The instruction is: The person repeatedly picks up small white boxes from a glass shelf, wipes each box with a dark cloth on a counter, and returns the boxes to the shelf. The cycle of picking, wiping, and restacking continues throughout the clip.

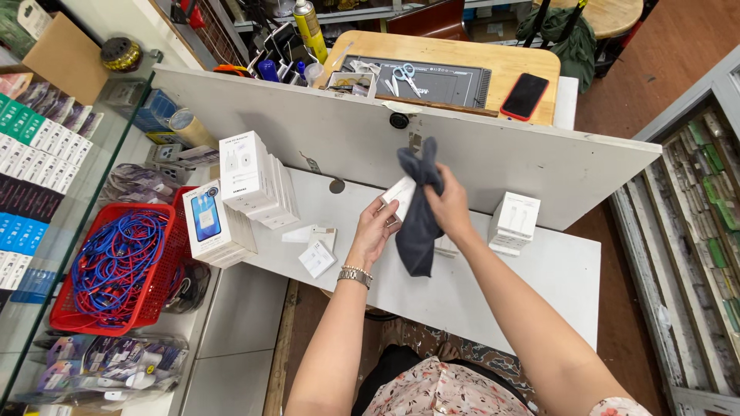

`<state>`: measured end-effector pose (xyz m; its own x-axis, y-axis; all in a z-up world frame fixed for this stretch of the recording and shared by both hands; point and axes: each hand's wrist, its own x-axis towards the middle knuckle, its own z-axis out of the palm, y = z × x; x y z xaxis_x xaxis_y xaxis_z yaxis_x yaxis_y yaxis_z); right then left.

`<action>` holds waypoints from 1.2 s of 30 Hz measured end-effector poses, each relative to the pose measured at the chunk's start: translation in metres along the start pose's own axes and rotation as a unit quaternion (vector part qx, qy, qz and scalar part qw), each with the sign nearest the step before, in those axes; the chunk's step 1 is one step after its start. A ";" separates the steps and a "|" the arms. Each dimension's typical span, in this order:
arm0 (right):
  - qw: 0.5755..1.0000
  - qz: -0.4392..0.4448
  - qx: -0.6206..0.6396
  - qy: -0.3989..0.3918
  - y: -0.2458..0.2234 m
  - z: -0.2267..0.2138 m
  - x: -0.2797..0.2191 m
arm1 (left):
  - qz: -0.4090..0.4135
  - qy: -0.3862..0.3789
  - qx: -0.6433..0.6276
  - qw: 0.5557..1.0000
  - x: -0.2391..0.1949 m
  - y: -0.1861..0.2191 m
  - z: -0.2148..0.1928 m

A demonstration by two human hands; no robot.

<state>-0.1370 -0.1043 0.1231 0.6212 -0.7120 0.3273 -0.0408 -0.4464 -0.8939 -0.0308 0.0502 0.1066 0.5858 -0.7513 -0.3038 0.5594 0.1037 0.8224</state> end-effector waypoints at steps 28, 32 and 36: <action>0.927 0.352 0.109 -0.070 0.046 -0.067 -0.004 | -0.031 0.082 0.150 0.985 0.073 -0.065 -0.027; 0.897 0.338 -0.051 -0.280 0.072 -0.082 -0.053 | -0.003 0.131 0.263 0.956 0.107 -0.124 -0.024; 0.855 0.311 -0.196 -0.366 0.097 -0.092 -0.081 | -0.014 0.114 0.341 0.933 0.120 -0.161 -0.011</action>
<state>-0.2636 -0.1395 0.0379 0.7015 -0.4120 -0.5815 -0.7114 -0.3547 -0.6068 -0.0445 -0.0493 -0.0672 0.7299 -0.5813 -0.3597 0.1182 -0.4109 0.9040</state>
